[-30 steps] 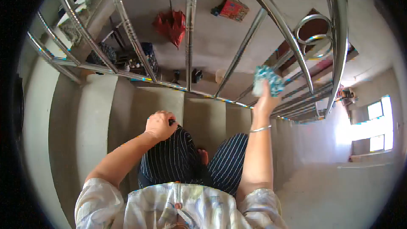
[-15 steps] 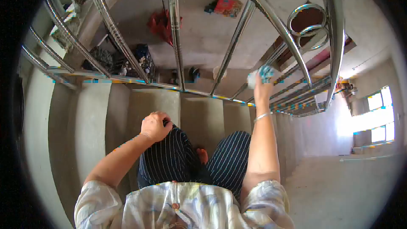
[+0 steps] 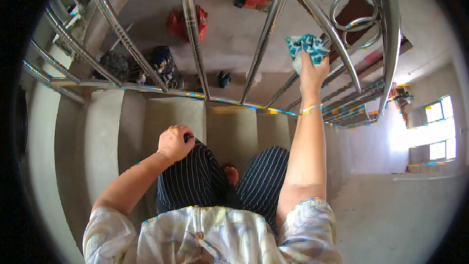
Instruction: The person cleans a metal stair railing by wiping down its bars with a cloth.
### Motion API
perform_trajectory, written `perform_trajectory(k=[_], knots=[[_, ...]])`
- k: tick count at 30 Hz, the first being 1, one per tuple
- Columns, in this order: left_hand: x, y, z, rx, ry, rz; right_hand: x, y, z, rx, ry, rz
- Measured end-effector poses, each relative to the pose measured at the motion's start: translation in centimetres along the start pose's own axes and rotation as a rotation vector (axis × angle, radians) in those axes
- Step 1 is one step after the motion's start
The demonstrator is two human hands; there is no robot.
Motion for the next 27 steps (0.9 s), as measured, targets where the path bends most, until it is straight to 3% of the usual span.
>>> perform_trajectory(k=[2,4,8,9,10,11,12,14,16,20,23,25,27], knots=[[0.0,0.0,0.0,-0.005,-0.001,-0.008,0.0,2.2,0.8,0.009,0.031,-0.038],[-0.2,0.2,-0.1,-0.004,0.005,-0.015,-0.2,6.6,2.7,0.067,0.037,0.128],[-0.1,-0.1,-0.4,-0.054,-0.023,0.002,1.0,17.6,8.8,0.464,-0.036,-0.068],[0.0,-0.1,-0.3,-0.064,-0.031,0.004,1.1,19.2,9.7,0.463,-0.043,-0.073],[0.0,-0.1,-0.3,-0.070,-0.027,0.002,0.9,21.4,10.9,0.596,-0.079,0.012],[0.0,-0.2,-0.3,-0.077,-0.038,0.004,0.9,22.0,11.5,0.723,-0.113,0.099],[-0.1,-0.3,-0.4,-0.081,-0.046,0.008,0.9,21.8,11.3,0.714,-0.115,0.094],[-0.2,-0.4,-0.6,-0.083,-0.050,0.010,1.2,22.4,12.0,0.913,-0.195,-0.032],[0.4,-0.5,-0.4,-0.085,-0.080,0.022,0.3,20.9,10.3,0.839,-0.246,0.102],[0.1,-0.4,-0.4,-0.064,-0.057,-0.004,0.8,7.0,3.1,0.277,-0.237,-0.204],[0.3,-0.3,-0.3,-0.019,-0.032,-0.019,-0.5,2.6,-0.3,0.226,-0.141,-0.145],[0.0,-0.1,-0.4,-0.009,-0.023,0.011,-0.9,1.0,-1.3,0.065,-0.051,-0.148],[0.0,0.1,-0.4,-0.015,-0.027,0.008,-0.8,2.6,-0.1,0.071,0.001,-0.114]])
Point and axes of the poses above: each hand's wrist, its own z-axis away from the middle knuckle, its own x-axis out of the palm, y = z × x, the point moved 8 cm from there along -z, towards the middle knuckle, and after that the axes turned 14 degrees about -y, right-handed, at the moved point
